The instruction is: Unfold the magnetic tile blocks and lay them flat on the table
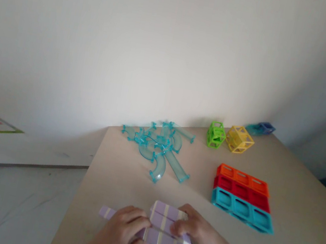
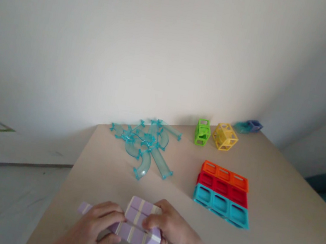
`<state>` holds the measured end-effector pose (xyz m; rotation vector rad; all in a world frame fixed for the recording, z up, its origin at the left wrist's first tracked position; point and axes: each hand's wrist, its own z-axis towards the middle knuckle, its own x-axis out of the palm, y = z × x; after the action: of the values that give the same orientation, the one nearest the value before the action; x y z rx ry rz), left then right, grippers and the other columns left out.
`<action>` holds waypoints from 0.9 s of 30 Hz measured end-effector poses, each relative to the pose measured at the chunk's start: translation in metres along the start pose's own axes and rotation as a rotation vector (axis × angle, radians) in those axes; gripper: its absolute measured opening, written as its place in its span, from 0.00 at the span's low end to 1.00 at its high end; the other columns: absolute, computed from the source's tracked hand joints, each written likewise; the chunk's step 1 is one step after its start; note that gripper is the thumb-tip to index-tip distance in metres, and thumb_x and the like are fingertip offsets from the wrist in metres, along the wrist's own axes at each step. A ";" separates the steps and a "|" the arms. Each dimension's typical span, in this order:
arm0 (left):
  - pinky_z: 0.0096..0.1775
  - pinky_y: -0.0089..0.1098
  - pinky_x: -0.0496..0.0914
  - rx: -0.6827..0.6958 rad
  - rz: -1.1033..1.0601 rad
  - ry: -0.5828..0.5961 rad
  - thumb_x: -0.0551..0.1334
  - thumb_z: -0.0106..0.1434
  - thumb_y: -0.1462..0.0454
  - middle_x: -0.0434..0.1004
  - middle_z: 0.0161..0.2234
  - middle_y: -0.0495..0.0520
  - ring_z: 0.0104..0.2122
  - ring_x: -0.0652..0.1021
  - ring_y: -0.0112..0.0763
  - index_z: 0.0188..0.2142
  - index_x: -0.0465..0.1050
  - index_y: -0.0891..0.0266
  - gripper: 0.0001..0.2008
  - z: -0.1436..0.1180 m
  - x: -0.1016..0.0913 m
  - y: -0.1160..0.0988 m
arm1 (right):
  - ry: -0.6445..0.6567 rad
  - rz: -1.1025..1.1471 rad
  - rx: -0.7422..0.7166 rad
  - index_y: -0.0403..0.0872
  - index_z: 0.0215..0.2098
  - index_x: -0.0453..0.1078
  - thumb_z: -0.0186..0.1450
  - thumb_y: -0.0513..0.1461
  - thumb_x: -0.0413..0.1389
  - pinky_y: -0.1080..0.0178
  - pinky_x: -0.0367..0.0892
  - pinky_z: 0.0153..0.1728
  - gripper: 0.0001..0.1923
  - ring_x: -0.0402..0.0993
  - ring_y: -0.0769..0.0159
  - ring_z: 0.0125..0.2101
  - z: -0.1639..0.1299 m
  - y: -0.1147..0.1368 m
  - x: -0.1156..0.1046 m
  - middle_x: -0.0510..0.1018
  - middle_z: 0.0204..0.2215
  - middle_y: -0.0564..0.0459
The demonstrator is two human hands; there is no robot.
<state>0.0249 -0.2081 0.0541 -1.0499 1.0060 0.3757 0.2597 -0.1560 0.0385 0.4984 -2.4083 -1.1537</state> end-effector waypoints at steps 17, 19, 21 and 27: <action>0.34 0.35 0.68 -0.042 0.105 -0.270 0.65 0.58 0.65 0.74 0.31 0.55 0.32 0.74 0.37 0.35 0.69 0.61 0.07 0.001 0.014 0.004 | -0.206 0.278 -0.221 0.44 0.20 0.67 0.50 0.43 0.56 0.69 0.49 0.17 0.10 0.54 0.72 0.16 0.025 -0.014 0.018 0.63 0.15 0.58; 0.35 0.34 0.68 -0.059 0.131 -0.371 0.64 0.59 0.66 0.74 0.32 0.54 0.32 0.74 0.36 0.36 0.69 0.61 0.06 0.001 0.026 0.006 | -0.327 0.291 -0.189 0.45 0.20 0.65 0.52 0.46 0.56 0.69 0.44 0.15 0.12 0.51 0.73 0.14 0.029 -0.010 0.018 0.60 0.14 0.60; 0.36 0.32 0.69 -0.109 0.087 -0.420 0.63 0.60 0.67 0.74 0.33 0.55 0.34 0.75 0.35 0.38 0.69 0.60 0.06 0.001 0.036 0.003 | -0.423 0.366 -0.188 0.46 0.21 0.65 0.53 0.47 0.57 0.70 0.44 0.15 0.13 0.51 0.74 0.15 0.032 -0.007 0.019 0.60 0.14 0.60; 0.34 0.27 0.67 -0.307 -0.320 -0.363 0.60 0.62 0.60 0.71 0.30 0.53 0.30 0.74 0.30 0.32 0.68 0.61 0.07 0.003 0.030 -0.018 | -0.520 0.660 -0.288 0.45 0.22 0.66 0.51 0.47 0.63 0.71 0.56 0.18 0.15 0.58 0.73 0.19 0.030 -0.004 0.037 0.66 0.18 0.59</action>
<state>0.0543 -0.2202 0.0388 -1.3392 0.4533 0.4452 0.2135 -0.1574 0.0260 -0.7220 -2.4262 -1.3747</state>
